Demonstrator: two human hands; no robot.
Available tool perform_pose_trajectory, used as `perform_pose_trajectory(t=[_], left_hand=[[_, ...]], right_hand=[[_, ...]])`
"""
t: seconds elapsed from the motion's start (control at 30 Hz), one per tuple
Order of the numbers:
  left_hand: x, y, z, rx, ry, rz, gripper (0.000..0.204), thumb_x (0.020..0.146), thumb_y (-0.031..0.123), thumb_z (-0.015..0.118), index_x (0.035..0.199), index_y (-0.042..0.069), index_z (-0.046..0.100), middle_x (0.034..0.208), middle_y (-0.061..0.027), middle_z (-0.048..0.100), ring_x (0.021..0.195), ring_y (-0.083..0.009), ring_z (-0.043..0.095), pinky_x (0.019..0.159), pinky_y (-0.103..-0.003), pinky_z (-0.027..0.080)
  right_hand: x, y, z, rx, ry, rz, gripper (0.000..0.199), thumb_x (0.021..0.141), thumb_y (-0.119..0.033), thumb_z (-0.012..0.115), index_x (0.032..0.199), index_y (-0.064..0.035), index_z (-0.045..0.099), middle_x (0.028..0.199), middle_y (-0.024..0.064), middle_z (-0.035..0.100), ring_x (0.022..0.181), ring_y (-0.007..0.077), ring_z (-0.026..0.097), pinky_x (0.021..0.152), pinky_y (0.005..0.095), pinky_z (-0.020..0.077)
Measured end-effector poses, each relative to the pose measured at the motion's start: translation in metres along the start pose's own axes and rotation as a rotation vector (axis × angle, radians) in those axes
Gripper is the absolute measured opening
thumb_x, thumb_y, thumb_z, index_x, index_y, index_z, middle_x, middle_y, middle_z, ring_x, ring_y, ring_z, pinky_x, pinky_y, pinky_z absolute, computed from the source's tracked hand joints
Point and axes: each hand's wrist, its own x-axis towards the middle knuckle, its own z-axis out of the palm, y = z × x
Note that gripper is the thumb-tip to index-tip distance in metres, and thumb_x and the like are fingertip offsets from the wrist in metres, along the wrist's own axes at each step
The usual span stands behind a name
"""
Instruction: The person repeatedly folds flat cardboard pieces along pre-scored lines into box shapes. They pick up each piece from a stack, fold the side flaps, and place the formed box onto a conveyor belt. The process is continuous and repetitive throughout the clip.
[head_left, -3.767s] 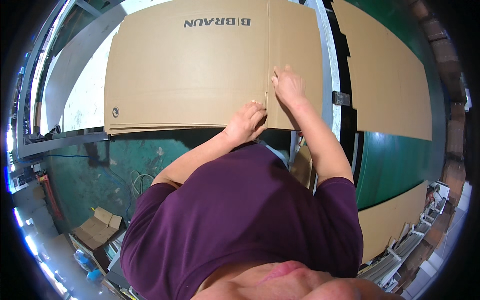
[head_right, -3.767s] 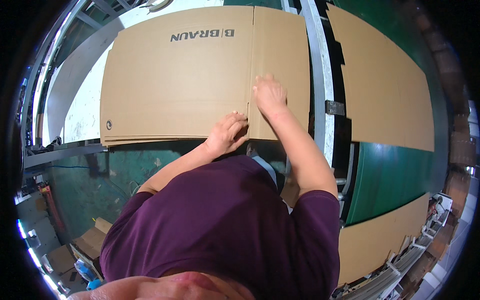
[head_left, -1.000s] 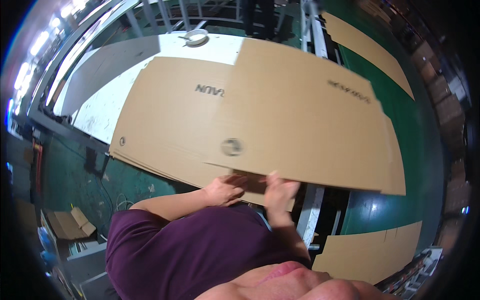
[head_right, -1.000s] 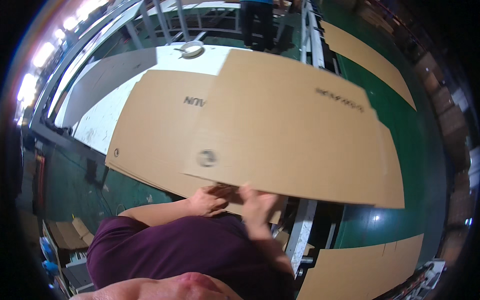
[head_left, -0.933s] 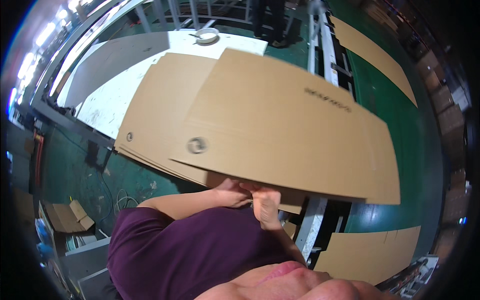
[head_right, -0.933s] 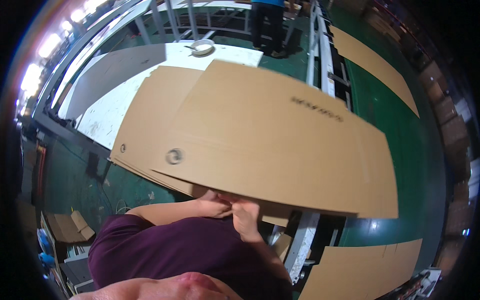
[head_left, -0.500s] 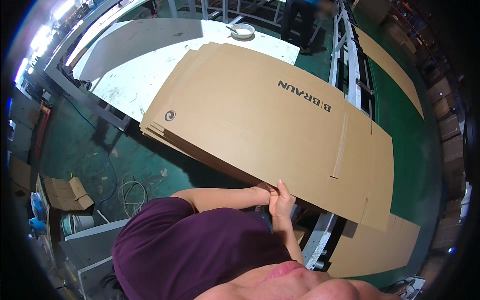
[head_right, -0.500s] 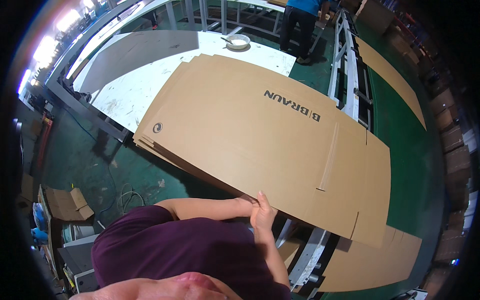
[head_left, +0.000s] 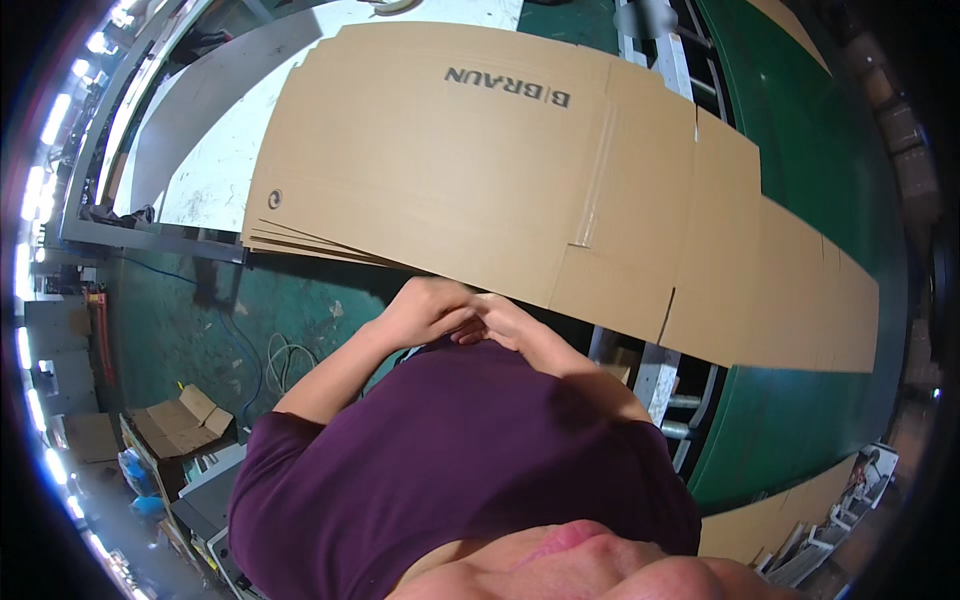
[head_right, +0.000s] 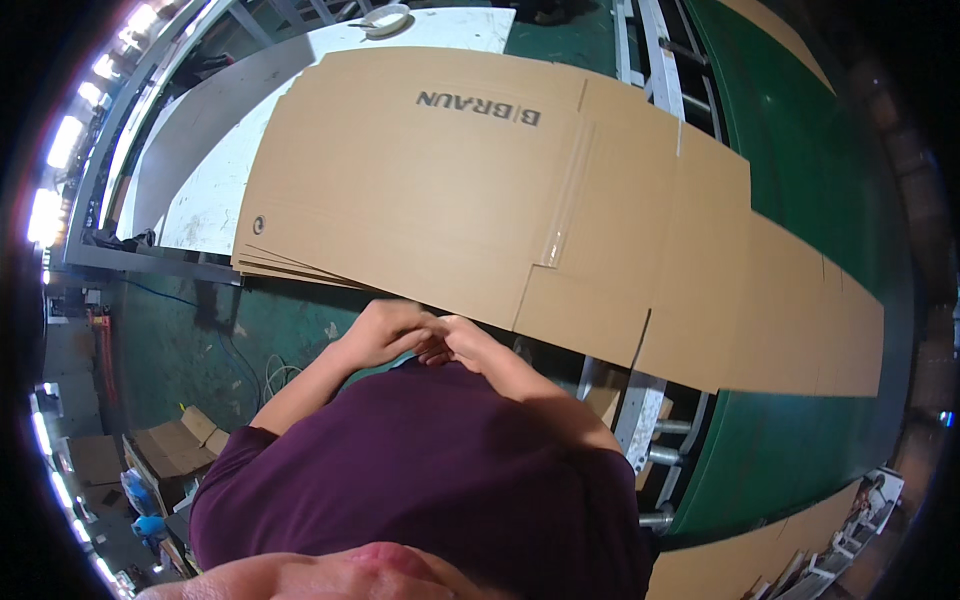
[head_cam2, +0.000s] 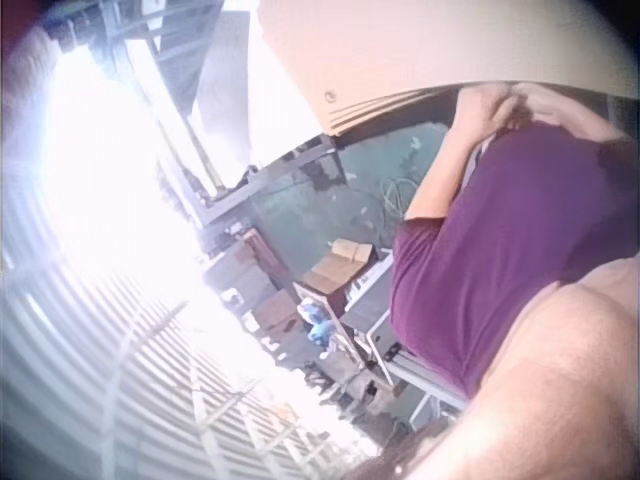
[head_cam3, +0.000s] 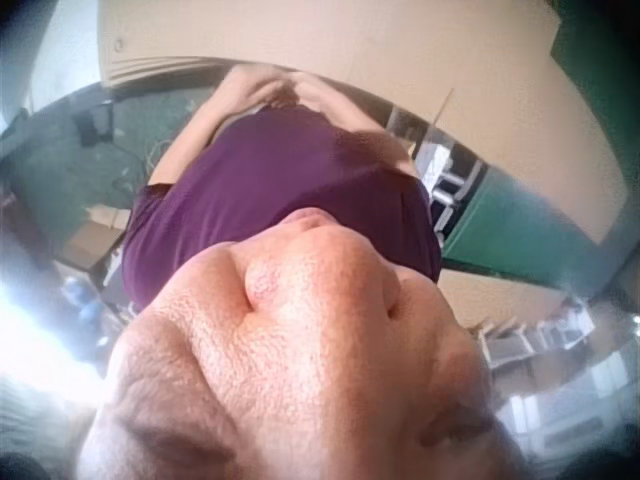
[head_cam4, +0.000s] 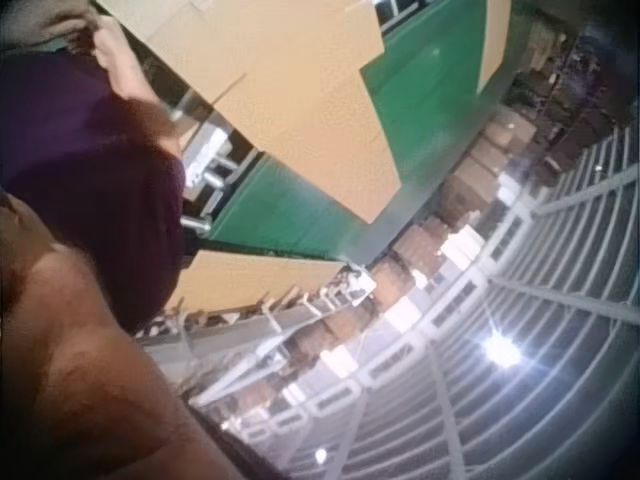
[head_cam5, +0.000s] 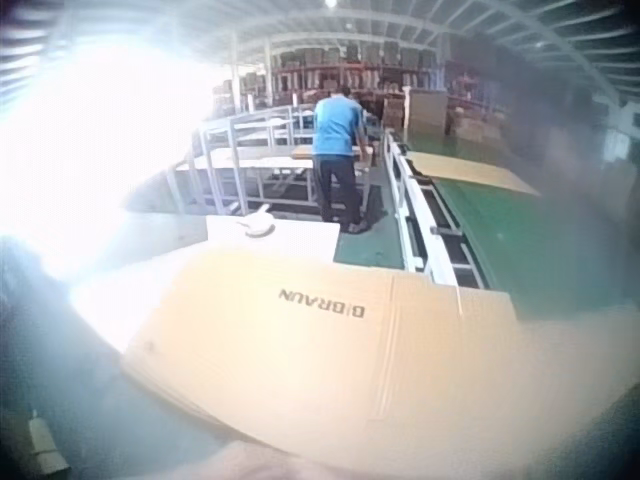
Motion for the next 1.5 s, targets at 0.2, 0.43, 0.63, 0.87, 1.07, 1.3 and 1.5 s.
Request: perform_pose_trajectory(t=[0.2, 0.43, 0.63, 0.87, 1.07, 1.3, 1.5], left_hand=[[0.087, 0.021, 0.066, 0.374, -0.026, 0.31, 0.044, 0.076, 0.016, 0.07, 0.118, 0.011, 0.057, 0.132, -0.0109, 0.05, 0.126, -0.0315, 0.044, 0.106, -0.044, 0.036], [0.085, 0.003, 0.087, 0.323, 0.095, 0.377, 0.037, 0.07, 0.015, 0.073, 0.102, 0.005, 0.059, 0.12, -0.0115, 0.057, 0.118, -0.0312, 0.052, 0.103, -0.043, 0.042], [0.083, -0.009, 0.086, 0.294, 0.178, 0.354, 0.032, 0.066, 0.014, 0.074, 0.094, 0.004, 0.061, 0.113, -0.0105, 0.061, 0.113, -0.028, 0.057, 0.1, -0.04, 0.046], [0.085, -0.015, 0.087, 0.254, 0.239, 0.387, 0.028, 0.066, 0.014, 0.074, 0.09, 0.005, 0.061, 0.108, -0.0105, 0.062, 0.105, -0.0279, 0.06, 0.096, -0.039, 0.049], [0.082, -0.02, 0.092, 0.22, 0.242, 0.334, 0.03, 0.068, 0.015, 0.075, 0.092, 0.004, 0.061, 0.107, -0.0115, 0.062, 0.105, -0.0297, 0.06, 0.093, -0.04, 0.049], [0.074, -0.02, 0.08, 0.05, 0.18, 0.256, 0.046, 0.07, 0.017, 0.074, 0.109, 0.0, 0.056, 0.122, -0.0171, 0.052, 0.121, -0.0339, 0.048, 0.101, -0.041, 0.043], [0.046, -0.142, -0.022, 0.518, 0.514, -0.38, 0.062, 0.082, 0.037, 0.065, 0.131, 0.003, 0.047, 0.145, -0.0197, 0.036, 0.137, -0.0358, 0.029, 0.112, -0.052, 0.019]], right_hand=[[-0.191, -0.066, -0.068, -0.368, 0.07, -0.336, 0.025, 0.089, -0.021, 0.063, 0.102, 0.0003, 0.066, 0.101, 0.0092, 0.068, 0.09, 0.0142, 0.062, 0.081, 0.0286, 0.0491], [-0.295, -0.063, -0.35, -0.554, 1.631, -0.619, 0.046, 0.083, -0.019, 0.069, 0.116, 0.0077, 0.053, 0.114, 0.0183, 0.062, 0.104, 0.0262, 0.06, 0.09, 0.0365, 0.0467], [-0.311, -0.175, -0.193, -1.257, 1.399, -0.586, 0.04, 0.071, -0.005, 0.069, 0.108, 0.0074, 0.058, 0.099, 0.019, 0.067, 0.091, 0.0269, 0.065, 0.079, 0.0349, 0.0509], [-0.122, -0.195, -0.055, -1.635, 1.225, -0.561, 0.014, 0.072, -0.003, 0.054, 0.082, 0.0064, 0.06, 0.085, 0.0268, 0.064, 0.071, 0.0385, 0.066, 0.066, 0.0442, 0.0559], [-0.007, -0.158, -0.087, -1.93, 1.161, -0.245, 0.017, 0.074, -0.005, 0.056, 0.083, 0.0072, 0.065, 0.083, 0.0261, 0.063, 0.069, 0.0339, 0.067, 0.058, 0.0377, 0.0561], [-0.056, -0.149, -0.092, -1.581, 1.224, -0.529, 0.033, 0.082, -0.024, 0.061, 0.104, -0.0001, 0.066, 0.112, 0.0216, 0.06, 0.103, 0.0324, 0.059, 0.084, 0.043, 0.0495], [-0.064, -0.138, -0.134, -1.569, 1.915, -0.625, 0.069, 0.073, -0.051, 0.071, 0.12, -0.0026, 0.059, 0.127, 0.0227, 0.05, 0.115, 0.0378, 0.049, 0.098, 0.0462, 0.0396]])
